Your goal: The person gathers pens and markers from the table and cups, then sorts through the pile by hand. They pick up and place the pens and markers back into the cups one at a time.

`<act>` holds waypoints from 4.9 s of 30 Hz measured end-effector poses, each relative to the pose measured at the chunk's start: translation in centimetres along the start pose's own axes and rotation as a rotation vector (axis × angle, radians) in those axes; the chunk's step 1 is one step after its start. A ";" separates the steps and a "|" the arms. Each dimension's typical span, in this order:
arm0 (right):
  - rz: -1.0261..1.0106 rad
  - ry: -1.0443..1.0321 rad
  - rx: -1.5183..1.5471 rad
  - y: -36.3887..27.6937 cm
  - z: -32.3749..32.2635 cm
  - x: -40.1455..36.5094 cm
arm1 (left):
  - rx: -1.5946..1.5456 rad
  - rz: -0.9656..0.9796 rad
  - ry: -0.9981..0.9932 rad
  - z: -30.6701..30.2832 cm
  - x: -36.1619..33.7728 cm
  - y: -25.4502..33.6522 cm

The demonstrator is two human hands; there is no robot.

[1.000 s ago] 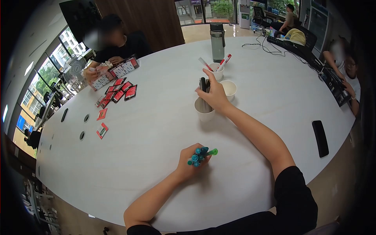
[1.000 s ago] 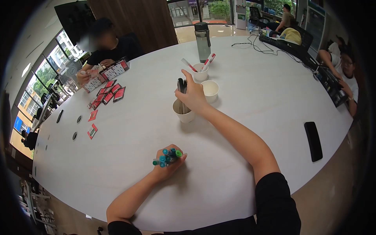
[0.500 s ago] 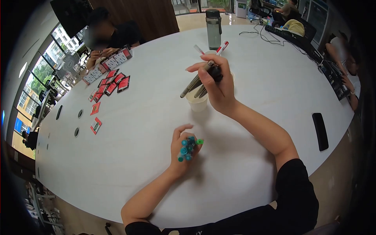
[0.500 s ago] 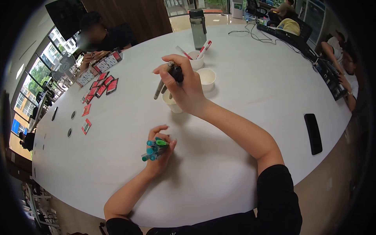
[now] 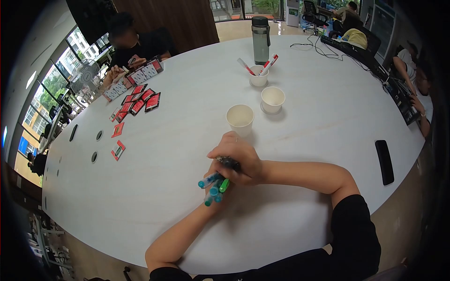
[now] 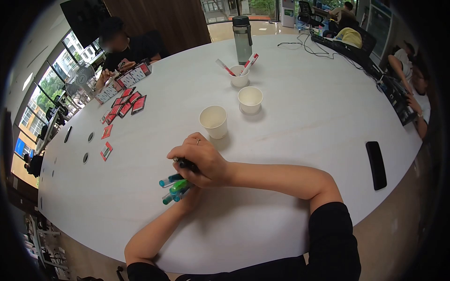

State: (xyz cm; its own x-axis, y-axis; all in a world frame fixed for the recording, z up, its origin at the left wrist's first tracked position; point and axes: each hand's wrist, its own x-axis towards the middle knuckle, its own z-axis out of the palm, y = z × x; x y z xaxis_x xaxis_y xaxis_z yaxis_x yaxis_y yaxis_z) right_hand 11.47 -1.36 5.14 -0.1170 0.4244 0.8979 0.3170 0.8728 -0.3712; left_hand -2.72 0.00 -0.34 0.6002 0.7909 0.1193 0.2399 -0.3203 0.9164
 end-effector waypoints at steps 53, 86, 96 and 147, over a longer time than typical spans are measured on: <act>0.797 -0.001 -0.839 27.6 -16.3 3.0 | -0.340 0.199 -0.183 0.3 0.8 0.9; 0.668 -0.126 0.388 1.1 -3.6 -9.3 | -0.131 0.242 -0.089 0.5 0.8 0.4; 0.211 -0.243 -0.091 0.5 -3.0 -9.0 | 0.136 0.374 -0.288 1.4 0.9 0.2; 0.363 -1.008 -0.612 -0.8 -5.5 -5.0 | -0.299 0.076 0.427 -1.3 2.0 -0.5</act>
State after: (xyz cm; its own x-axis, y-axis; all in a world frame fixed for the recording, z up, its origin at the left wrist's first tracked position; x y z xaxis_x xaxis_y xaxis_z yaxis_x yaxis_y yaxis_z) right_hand 17.01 -5.50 2.27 -0.5179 0.8515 0.0819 0.8390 0.5243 -0.1455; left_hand -2.65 2.40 -0.03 0.2278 0.9333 0.2776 -0.0580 -0.2716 0.9607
